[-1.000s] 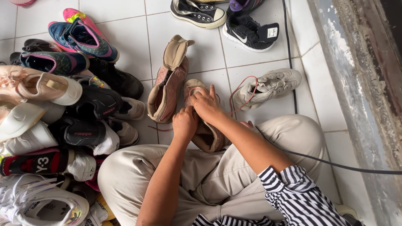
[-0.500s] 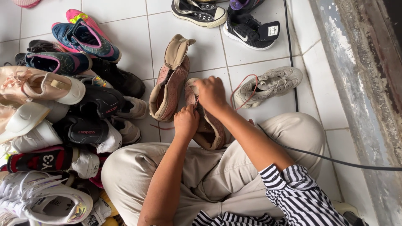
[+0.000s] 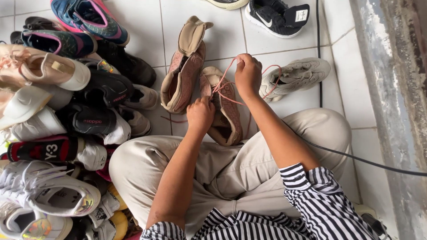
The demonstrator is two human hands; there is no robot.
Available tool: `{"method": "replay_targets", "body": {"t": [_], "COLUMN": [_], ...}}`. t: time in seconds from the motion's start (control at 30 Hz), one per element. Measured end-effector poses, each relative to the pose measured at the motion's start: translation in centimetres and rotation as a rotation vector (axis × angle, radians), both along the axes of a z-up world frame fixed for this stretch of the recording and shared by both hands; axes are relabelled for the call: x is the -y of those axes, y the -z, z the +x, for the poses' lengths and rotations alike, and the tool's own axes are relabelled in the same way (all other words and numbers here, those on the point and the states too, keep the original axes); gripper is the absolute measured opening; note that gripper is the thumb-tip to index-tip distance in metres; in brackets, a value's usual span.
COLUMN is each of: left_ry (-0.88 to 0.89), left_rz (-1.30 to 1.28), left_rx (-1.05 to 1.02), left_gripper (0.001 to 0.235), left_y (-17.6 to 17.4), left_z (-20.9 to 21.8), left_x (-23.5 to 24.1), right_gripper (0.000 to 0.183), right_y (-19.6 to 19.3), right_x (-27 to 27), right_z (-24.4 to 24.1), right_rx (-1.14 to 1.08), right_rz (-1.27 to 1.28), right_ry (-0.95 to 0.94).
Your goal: The person sits on the floor and laces a pair of pink high-top sneakers. They thread the laces through the eyelets, pull them tight, and tie a knot. The person handles the laces and shoes by hand.
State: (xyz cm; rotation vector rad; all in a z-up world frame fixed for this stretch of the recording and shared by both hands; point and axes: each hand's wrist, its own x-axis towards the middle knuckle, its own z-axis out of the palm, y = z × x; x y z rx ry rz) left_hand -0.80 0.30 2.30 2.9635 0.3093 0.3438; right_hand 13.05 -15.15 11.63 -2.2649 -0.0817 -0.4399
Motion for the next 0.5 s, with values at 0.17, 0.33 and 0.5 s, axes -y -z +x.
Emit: {"method": "replay_targets", "body": {"t": [0.17, 0.33, 0.5], "left_ry": [-0.032, -0.048, -0.049], "left_rz": [0.025, -0.017, -0.022], "left_rx": [0.025, 0.013, 0.007], "left_gripper": [0.029, 0.027, 0.028], "left_y": [0.3, 0.4, 0.7], "left_z": [0.2, 0.0, 0.3], "left_x": [0.0, 0.0, 0.1], "right_gripper": [0.01, 0.009, 0.037], "right_y": [1.5, 6.3, 0.8], "right_x": [0.9, 2.7, 0.5], "right_z": [2.4, 4.5, 0.6], "right_rx": [0.068, -0.171, -0.088], "right_rz": [0.05, 0.227, -0.169], "right_ry": [0.07, 0.325, 0.102]}}
